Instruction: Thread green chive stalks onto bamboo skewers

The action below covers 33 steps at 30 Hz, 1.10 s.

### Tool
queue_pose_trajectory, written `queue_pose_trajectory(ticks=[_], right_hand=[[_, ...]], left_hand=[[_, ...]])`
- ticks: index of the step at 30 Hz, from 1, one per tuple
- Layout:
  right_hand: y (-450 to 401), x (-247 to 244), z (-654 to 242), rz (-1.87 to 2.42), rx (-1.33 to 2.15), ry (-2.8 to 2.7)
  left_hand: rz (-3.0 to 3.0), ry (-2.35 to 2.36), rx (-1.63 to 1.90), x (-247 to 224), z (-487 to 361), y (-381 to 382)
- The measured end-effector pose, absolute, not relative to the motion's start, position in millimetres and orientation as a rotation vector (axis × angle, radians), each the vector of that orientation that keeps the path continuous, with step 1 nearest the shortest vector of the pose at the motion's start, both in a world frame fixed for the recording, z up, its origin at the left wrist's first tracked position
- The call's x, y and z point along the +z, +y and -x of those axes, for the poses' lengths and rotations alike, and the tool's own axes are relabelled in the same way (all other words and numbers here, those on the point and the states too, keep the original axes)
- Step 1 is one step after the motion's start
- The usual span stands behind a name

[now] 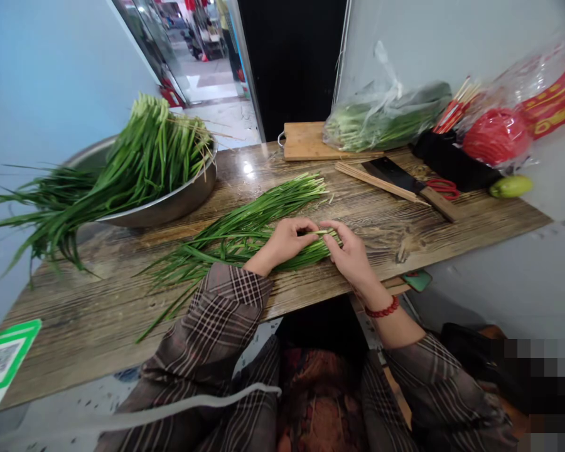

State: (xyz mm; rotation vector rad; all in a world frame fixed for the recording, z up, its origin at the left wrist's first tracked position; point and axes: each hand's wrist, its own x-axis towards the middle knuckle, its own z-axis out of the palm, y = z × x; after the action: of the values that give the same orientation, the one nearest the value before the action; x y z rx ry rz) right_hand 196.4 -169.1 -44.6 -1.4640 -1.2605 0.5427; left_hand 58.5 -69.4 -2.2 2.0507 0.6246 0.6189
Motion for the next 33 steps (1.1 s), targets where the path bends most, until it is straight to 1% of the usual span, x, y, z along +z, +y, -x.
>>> queue_pose_trajectory(ticks=[4, 12, 18, 33], right_hand=[[-167.7, -48.5, -197.4, 1.492, 0.526, -1.219], [-169.4, -47.3, -197.1, 1.520, 0.541, -1.207], [-170.2, -43.8, -195.8, 1.511, 0.543, -1.219], [-171.6, -42.8, -194.7, 1.447, 0.564, -1.262]], left_hand=[[-2.107, 0.612, 0.572, 0.7, -53.8, -64.0], [-2.296, 0.690, 0.616, -0.4, -45.5, -50.6], [-2.156, 0.783, 0.821, -3.3, -51.2, -51.3], [-2.116, 0.826, 0.814, -5.1, -58.9, -62.4]])
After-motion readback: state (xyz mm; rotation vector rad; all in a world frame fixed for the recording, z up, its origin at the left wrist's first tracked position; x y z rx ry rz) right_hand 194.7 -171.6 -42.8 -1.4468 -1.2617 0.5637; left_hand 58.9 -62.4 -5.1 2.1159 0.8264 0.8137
